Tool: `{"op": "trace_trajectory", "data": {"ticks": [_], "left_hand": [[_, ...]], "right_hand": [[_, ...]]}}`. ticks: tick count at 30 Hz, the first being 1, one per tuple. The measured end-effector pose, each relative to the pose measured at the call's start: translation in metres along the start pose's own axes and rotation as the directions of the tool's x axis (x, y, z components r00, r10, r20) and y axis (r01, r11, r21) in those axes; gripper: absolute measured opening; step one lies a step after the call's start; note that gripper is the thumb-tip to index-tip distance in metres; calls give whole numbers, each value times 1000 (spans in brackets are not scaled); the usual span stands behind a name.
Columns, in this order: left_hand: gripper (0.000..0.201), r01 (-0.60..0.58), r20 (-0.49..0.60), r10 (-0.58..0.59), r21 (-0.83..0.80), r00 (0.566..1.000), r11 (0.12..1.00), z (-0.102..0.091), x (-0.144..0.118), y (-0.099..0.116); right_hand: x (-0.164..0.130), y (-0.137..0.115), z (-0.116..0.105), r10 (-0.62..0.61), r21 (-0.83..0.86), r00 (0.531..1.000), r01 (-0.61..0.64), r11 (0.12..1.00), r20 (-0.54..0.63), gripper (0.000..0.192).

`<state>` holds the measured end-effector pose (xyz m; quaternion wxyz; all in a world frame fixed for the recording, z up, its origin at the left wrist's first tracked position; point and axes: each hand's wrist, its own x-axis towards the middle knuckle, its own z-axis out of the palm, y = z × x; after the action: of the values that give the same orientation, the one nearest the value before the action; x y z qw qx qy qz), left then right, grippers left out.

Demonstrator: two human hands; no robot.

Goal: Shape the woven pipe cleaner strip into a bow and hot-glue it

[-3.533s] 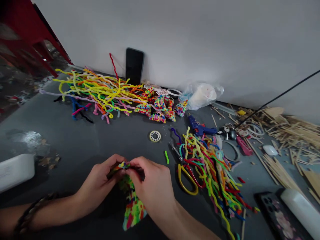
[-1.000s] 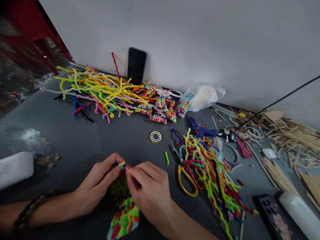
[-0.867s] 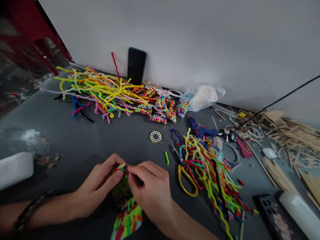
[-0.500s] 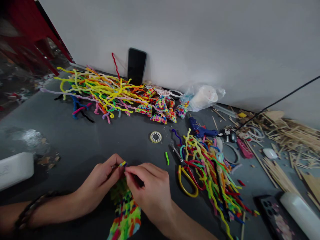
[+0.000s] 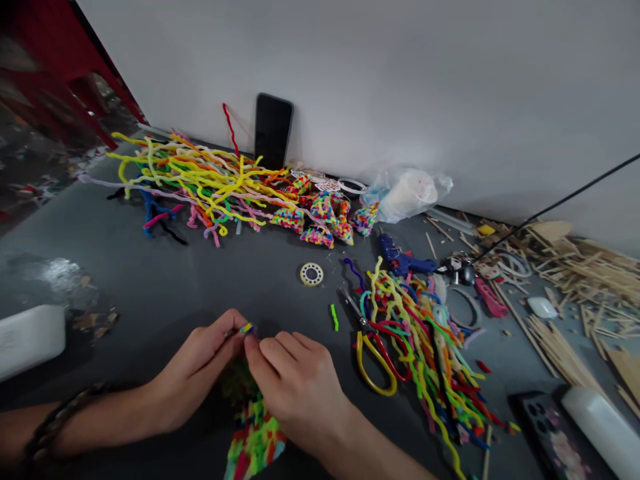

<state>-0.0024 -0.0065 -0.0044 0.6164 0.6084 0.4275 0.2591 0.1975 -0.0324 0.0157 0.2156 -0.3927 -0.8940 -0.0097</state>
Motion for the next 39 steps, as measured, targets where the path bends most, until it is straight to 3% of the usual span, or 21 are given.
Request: {"op": "trace_trajectory", "data": {"ticks": [5, 8, 10, 12, 14, 16, 18, 21, 26, 29, 33, 36, 39], "left_hand": [[34, 46, 8, -46, 5, 999, 999, -1, 1, 6], [33, 11, 9, -12, 31, 1000, 999, -2, 3, 6], [31, -14, 29, 13, 45, 1000, 999, -2, 4, 5], [29, -24, 51, 22, 39, 998, 999, -2, 3, 4], [29, -29, 53, 27, 24, 998, 999, -2, 3, 3], [29, -38, 45, 37, 30, 998, 999, -1, 2, 1], [28, -39, 46, 36, 60, 998, 997, 0, 2, 0], [25, -38, 40, 34, 100, 999, 994, 1, 1, -2], [24, -56, 46, 52, 81, 998, 995, 1, 0, -4], [24, -55, 42, 53, 53, 998, 997, 0, 0, -5], [28, -29, 51, 29, 3, 998, 1000, 0, 1, -5], [32, 3, 55, -2, -20, 998, 1000, 0, 2, -4], [34, 29, 59, -27, -32, 998, 999, 0, 2, 0]], "right_hand": [[4, -4, -5, -78, -108, 997, 79, 991, 14, 21], [5, -7, -4, -162, -161, 984, 173, 972, 79, 25], [5, -6, -3, -154, -170, 981, 172, 970, 116, 27], [5, -1, -4, -93, -82, 989, 103, 991, 117, 28], [6, 5, -7, 12, 124, 997, -22, 992, 80, 28], [8, 11, -11, 194, 359, 980, -194, 913, 34, 26], [11, 13, -14, 393, 496, 920, -349, 795, 18, 22], [14, 10, -14, 543, 529, 838, -487, 695, 58, 15], [12, 1, -3, 572, 539, 818, -506, 673, 54, 12], [11, -1, 1, 529, 533, 848, -439, 724, -20, 13], [10, -1, 2, 371, 390, 919, -294, 872, -135, 13], [6, 1, 0, 157, 179, 970, -123, 976, -186, 17], [3, 3, -6, -128, -102, 983, 115, 988, -134, 26]]}}
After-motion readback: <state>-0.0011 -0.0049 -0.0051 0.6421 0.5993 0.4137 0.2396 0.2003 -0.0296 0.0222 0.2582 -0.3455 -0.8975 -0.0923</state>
